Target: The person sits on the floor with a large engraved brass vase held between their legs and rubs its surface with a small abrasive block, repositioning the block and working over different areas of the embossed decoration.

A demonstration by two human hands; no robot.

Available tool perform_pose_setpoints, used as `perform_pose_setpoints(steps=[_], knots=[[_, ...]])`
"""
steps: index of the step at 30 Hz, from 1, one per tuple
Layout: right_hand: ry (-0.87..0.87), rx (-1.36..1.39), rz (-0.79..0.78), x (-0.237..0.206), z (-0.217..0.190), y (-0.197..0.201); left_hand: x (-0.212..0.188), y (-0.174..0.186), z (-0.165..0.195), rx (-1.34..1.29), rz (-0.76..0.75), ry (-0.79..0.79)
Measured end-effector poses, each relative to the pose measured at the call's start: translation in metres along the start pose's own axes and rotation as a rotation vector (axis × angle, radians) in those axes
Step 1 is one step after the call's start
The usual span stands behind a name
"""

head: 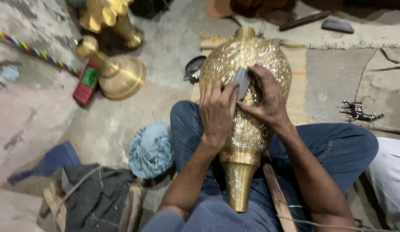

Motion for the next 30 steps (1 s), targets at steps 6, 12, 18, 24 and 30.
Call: perform_pose_setpoints(steps=[6,12,18,24,30], knots=[[0.008,-0.085,0.009,-0.003,-0.001,0.003,0.003,0.009,0.009,0.053,0.105,-0.075],[-0.025,-0.061,-0.011,-0.005,-0.003,0.003,0.002,0.008,0.008,0.01,0.059,-0.048],[-0.011,-0.085,-0.011,-0.004,-0.004,0.003,0.003,0.006,0.01,0.073,0.063,-0.061],[-0.004,-0.055,0.001,-0.005,-0.001,0.001,-0.003,0.002,0.005,0.013,0.016,-0.034],[-0.005,-0.061,-0.002,-0.005,0.002,0.0,0.004,0.001,0.009,0.085,0.065,-0.086]])
Point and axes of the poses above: each hand's wrist, its own x-axis towards the middle knuckle, its own y-axis out of the back of the hand, z = x × y, the point moved 8 cm from there along x, towards the middle knuckle, and after that the axes turned 4 degrees about -y, right-handed, at the moved point
